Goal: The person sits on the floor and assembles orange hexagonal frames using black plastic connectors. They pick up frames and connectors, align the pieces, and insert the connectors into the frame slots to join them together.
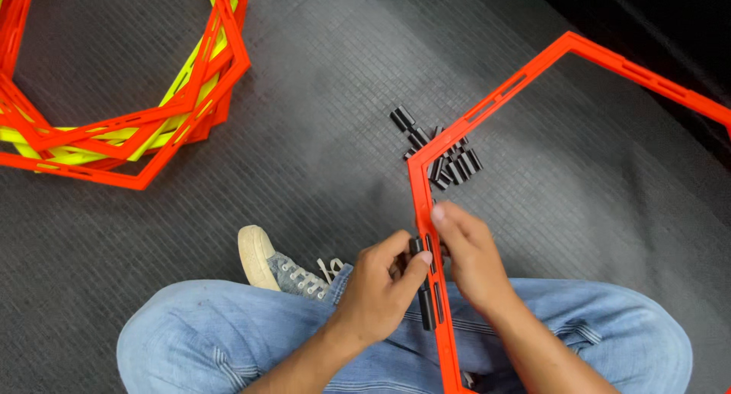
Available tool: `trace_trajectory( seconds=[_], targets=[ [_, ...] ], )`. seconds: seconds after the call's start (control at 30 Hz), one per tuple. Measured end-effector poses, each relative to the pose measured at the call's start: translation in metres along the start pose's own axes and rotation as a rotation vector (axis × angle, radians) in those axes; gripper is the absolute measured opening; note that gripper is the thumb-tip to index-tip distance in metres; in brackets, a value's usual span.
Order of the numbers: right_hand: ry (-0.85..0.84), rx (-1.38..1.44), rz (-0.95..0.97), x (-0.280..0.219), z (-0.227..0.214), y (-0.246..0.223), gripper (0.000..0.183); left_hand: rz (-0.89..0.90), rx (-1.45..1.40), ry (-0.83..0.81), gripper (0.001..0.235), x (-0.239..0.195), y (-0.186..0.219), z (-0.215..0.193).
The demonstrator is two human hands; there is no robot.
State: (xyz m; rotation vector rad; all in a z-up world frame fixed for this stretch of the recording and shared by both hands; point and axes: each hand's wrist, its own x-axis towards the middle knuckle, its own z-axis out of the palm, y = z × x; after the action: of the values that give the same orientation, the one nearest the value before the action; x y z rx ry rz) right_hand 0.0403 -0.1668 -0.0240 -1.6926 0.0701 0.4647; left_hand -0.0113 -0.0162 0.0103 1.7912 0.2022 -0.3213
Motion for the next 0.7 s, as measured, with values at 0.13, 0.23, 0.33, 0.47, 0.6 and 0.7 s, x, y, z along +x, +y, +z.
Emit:
trace_trajectory(
  seconds=[0.13, 0.23, 0.33, 0.47, 0.6, 0.7],
  targets=[
    [-0.044, 0.069, 0.142, 0.015, 0.009, -0.02, 0.037, 0.031, -0.131, 0.023, 0.038, 0.002, -0.004, -0.001],
    [0.041, -0.027, 0.114, 0.028, 0.02, -0.018, 0.047, -0.024, -0.227, -0.007, 0.04, 0.002, -0.005, 0.001],
    [0.11, -0.006, 0.114, 0.03, 0.031, -0.01, 0.034, -0.075, -0.146, 0.013, 0.039, 0.007, -0.018, 0.004],
    [0.141, -0.081, 0.072, 0.035, 0.028, 0.01, 0.022, -0.229, -0.125, 0.007, 0.035, 0.006, -0.024, 0.018],
    [0.11, -0.09, -0.03, 0.053, 0.022, 0.035, 0.026, -0.127, -0.071, 0.164, 0.021, 0.013, -0.043, 0.032],
    [0.115, -0.103, -0.055, 0.063, 0.022, 0.05, 0.031, -0.142, -0.068, 0.212, 0.027, 0.021, -0.061, 0.043]
  ],
)
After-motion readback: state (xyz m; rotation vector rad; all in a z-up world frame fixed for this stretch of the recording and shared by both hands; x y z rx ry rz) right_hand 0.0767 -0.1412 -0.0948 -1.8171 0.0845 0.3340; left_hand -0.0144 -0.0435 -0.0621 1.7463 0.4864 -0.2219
